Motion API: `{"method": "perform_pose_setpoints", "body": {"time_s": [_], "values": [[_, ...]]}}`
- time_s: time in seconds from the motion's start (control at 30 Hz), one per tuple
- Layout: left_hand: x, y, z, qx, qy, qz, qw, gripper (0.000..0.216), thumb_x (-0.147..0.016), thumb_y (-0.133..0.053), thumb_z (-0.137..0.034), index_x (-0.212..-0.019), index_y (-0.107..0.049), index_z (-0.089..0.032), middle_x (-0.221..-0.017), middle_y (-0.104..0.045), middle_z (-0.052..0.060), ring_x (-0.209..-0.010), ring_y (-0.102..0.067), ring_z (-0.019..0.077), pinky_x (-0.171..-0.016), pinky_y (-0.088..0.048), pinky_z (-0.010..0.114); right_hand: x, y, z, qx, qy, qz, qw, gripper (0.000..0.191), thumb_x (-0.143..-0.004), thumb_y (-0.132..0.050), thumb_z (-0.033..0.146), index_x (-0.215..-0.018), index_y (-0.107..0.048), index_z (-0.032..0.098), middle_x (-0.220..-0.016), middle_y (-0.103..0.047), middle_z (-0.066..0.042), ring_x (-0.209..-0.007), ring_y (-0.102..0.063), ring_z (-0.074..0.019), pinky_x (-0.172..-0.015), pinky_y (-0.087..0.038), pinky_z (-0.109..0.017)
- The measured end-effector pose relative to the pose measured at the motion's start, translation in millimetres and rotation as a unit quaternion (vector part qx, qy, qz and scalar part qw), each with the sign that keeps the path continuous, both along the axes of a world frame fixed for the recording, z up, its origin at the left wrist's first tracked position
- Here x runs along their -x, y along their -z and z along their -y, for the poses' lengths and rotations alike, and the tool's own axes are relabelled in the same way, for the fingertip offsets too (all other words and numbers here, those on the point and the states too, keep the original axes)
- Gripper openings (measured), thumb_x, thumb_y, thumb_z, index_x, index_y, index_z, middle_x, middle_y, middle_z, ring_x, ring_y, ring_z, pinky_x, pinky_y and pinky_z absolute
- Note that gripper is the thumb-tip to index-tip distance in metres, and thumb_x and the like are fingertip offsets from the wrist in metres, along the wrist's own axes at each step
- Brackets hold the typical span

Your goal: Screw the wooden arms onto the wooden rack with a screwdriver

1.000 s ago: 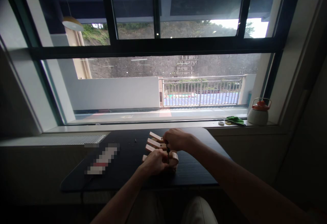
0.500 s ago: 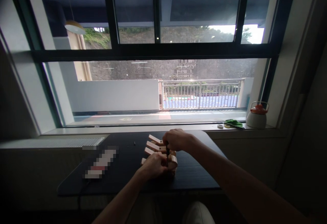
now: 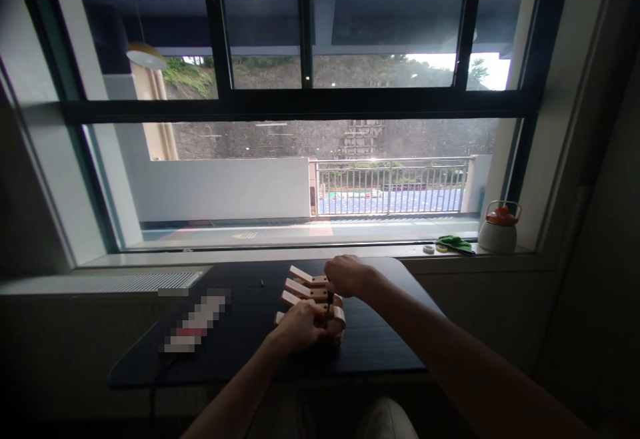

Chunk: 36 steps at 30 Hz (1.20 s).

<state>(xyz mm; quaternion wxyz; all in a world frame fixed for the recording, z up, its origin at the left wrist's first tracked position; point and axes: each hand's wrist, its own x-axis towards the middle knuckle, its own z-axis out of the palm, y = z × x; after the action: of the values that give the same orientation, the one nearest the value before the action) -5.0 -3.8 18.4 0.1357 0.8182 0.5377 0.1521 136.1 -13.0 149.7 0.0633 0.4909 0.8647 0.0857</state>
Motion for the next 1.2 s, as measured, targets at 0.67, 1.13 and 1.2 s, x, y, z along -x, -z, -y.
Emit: {"method": "perform_pose_setpoints", "body": {"time_s": [0.67,1.13,1.2], "values": [[-0.1,1.7,-1.5,0.000,0.000,0.003,1.000,0.018,-0.068,-0.064,-0.031,-0.078,-0.075,-0.020,-0.083,-0.070,0.004,-0.081,-0.062,0.0205,-0.066,-0.041,0.026,7.5,0.3,2.7,0.013,0.005,0.021,1.000,0.028,-0.083,-0.053,0.027,-0.099,-0.071,0.012,-0.092,-0.071,-0.015,-0.082,-0.065,-0.0251,-0.062,-0.041,-0.029],[0.6,-0.6,2.1,-0.005,0.007,0.006,1.000,0.017,-0.070,-0.065,-0.032,-0.080,-0.075,-0.022,-0.082,-0.070,0.002,-0.080,-0.063,0.0198,-0.064,-0.042,0.024,5.2,1.2,1.0,0.032,-0.038,0.012,0.999,0.025,-0.078,-0.056,0.018,-0.098,-0.072,0.019,-0.093,-0.072,-0.008,-0.082,-0.064,-0.0201,-0.060,-0.037,-0.025],[0.6,0.2,1.1,-0.011,0.005,-0.002,1.000,0.017,-0.070,-0.065,-0.033,-0.078,-0.075,-0.021,-0.082,-0.070,0.003,-0.079,-0.063,0.0194,-0.064,-0.041,0.025,4.1,1.8,0.2,0.032,-0.031,0.011,0.999,0.025,-0.078,-0.057,0.019,-0.098,-0.072,0.018,-0.093,-0.072,-0.008,-0.082,-0.064,-0.0202,-0.060,-0.038,-0.025]]}}
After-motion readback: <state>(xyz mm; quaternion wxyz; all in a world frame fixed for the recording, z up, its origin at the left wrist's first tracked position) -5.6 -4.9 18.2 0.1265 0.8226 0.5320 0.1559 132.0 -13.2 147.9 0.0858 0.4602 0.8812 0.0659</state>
